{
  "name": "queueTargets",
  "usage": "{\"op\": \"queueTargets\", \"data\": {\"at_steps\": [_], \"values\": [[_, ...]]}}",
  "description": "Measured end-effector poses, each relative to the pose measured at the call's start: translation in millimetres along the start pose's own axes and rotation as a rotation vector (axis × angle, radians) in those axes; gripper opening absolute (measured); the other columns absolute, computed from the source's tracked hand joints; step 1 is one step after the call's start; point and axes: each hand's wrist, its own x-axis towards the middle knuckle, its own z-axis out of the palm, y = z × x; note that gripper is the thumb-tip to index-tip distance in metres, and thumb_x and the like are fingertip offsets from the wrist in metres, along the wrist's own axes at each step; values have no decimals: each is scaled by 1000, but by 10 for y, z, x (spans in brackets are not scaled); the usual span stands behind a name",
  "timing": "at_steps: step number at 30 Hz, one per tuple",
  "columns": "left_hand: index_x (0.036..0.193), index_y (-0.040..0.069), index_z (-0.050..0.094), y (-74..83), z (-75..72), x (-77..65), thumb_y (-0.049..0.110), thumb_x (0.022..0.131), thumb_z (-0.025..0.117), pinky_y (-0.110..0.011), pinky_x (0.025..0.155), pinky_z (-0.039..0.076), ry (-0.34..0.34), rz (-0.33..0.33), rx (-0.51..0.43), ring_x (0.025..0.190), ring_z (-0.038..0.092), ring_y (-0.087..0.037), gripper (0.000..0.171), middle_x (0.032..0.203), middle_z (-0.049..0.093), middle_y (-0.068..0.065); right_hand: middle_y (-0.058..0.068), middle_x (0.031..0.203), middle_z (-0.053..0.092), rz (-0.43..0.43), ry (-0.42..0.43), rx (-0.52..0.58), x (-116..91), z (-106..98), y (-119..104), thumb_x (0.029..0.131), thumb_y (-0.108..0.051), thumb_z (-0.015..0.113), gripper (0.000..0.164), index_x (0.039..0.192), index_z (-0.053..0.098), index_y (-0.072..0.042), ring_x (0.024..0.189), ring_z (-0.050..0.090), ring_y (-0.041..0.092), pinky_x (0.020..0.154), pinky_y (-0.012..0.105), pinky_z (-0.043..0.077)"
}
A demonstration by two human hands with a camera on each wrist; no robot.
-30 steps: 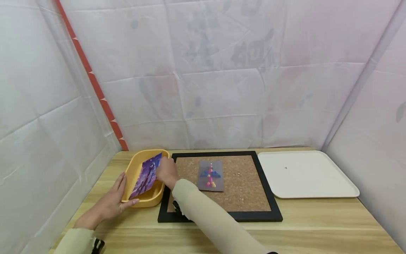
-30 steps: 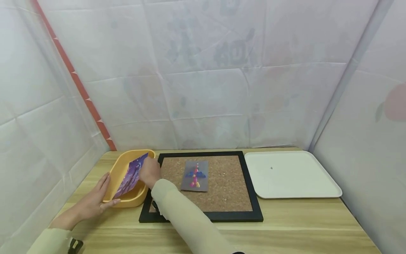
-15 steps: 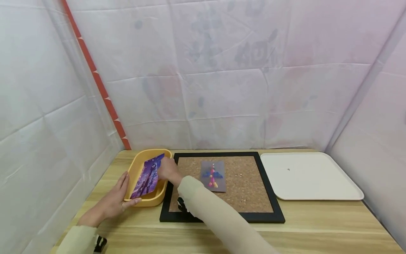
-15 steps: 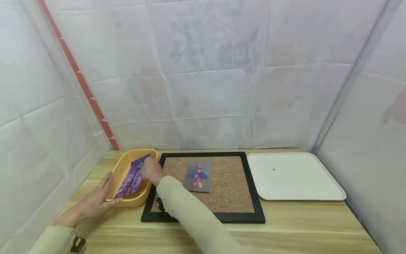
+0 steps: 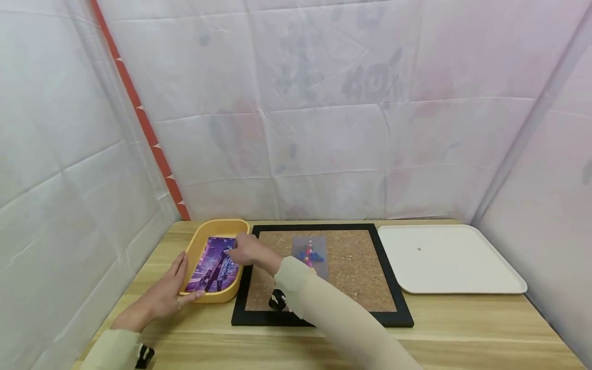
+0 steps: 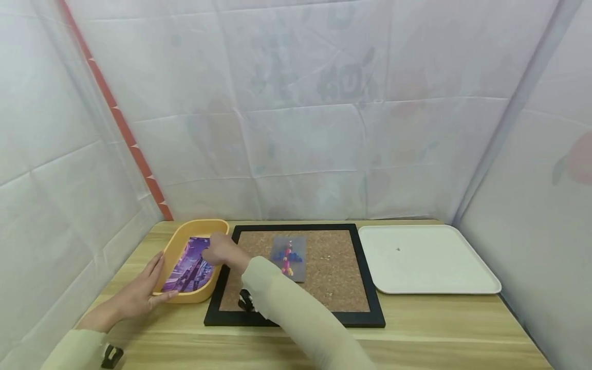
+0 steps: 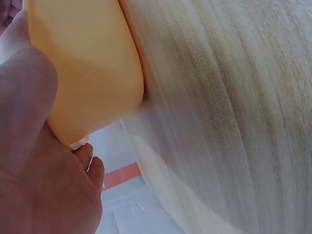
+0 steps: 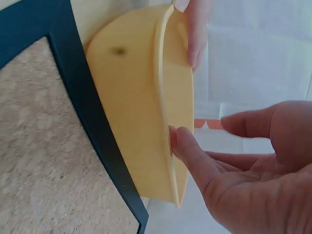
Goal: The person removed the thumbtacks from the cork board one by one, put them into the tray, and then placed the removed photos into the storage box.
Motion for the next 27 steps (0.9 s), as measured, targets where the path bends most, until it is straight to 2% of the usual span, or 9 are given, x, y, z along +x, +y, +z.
{"op": "queueTargets", "data": {"at_steps": [2, 4, 7, 10, 12, 15, 19, 22, 27], "values": [[154, -21, 7, 0, -14, -11, 53, 94, 69, -68, 111, 29, -10, -15, 5, 141, 22, -64, 113, 160, 5, -42, -3, 51, 33, -55, -31, -25, -69, -4, 7, 102, -16, 60, 50, 56, 43, -11, 44, 30, 11, 43, 26, 28], [154, -21, 7, 9, -35, -15, 54, 94, 69, -68, 112, 29, -18, -28, 10, 141, 22, -64, 114, 160, 5, -42, -1, 58, 45, -114, -47, -61, -142, 3, 27, 103, -17, 60, 38, 66, 57, -7, 49, 41, 11, 47, 26, 35], [153, -22, 9, 28, -62, -3, 54, 93, 70, -69, 110, 30, -18, -21, 17, 140, 24, -65, 115, 159, 7, -44, 2, 90, 68, -177, -59, -142, -243, 13, 77, 102, -20, 61, 21, 103, 72, -3, 76, 61, 10, 65, 25, 51], [152, -23, 11, 57, -78, 11, 56, 92, 70, -70, 111, 29, -22, -19, 4, 140, 24, -65, 116, 158, 8, -44, 6, 125, 69, -229, -77, -187, -323, 12, 148, 102, -23, 61, 36, 133, 66, -3, 107, 65, 12, 86, 27, 55], [152, -23, 10, 72, -86, 12, 58, 92, 69, -69, 112, 27, -32, -31, -9, 141, 22, -65, 117, 159, 7, -44, 8, 128, 68, -281, -80, -213, -362, 1, 200, 103, -22, 62, 36, 132, 66, -2, 111, 64, 13, 90, 26, 54], [152, -23, 10, 77, -88, 17, 58, 90, 70, -69, 113, 27, -39, -42, -13, 141, 22, -64, 118, 159, 6, -44, 6, 119, 69, -345, -72, -228, -406, -19, 289, 102, -19, 63, 28, 124, 70, -1, 100, 62, 12, 84, 23, 51], [152, -23, 11, 75, -83, 28, 57, 90, 72, -68, 112, 29, -26, -38, -7, 140, 25, -64, 118, 159, 8, -43, 7, 113, 67, -328, -62, -228, -484, -47, 407, 101, -14, 64, 23, 119, 71, -1, 93, 57, 11, 80, 22, 49], [153, -22, 11, 71, -73, 33, 56, 90, 72, -69, 111, 30, -15, -39, 0, 139, 26, -64, 117, 159, 9, -43, 9, 118, 67, -303, -47, -271, -567, -75, 475, 100, -15, 65, 27, 123, 69, -2, 101, 60, 11, 88, 25, 51], [153, -21, 13, 46, -12, 14, 56, 91, 71, -71, 110, 29, 24, -47, 22, 139, 25, -65, 115, 160, 9, -42, 6, 124, 65, -323, -9, -376, -693, -113, 568, 101, -18, 64, 27, 125, 68, -6, 115, 62, 16, 100, 29, 51]]}}
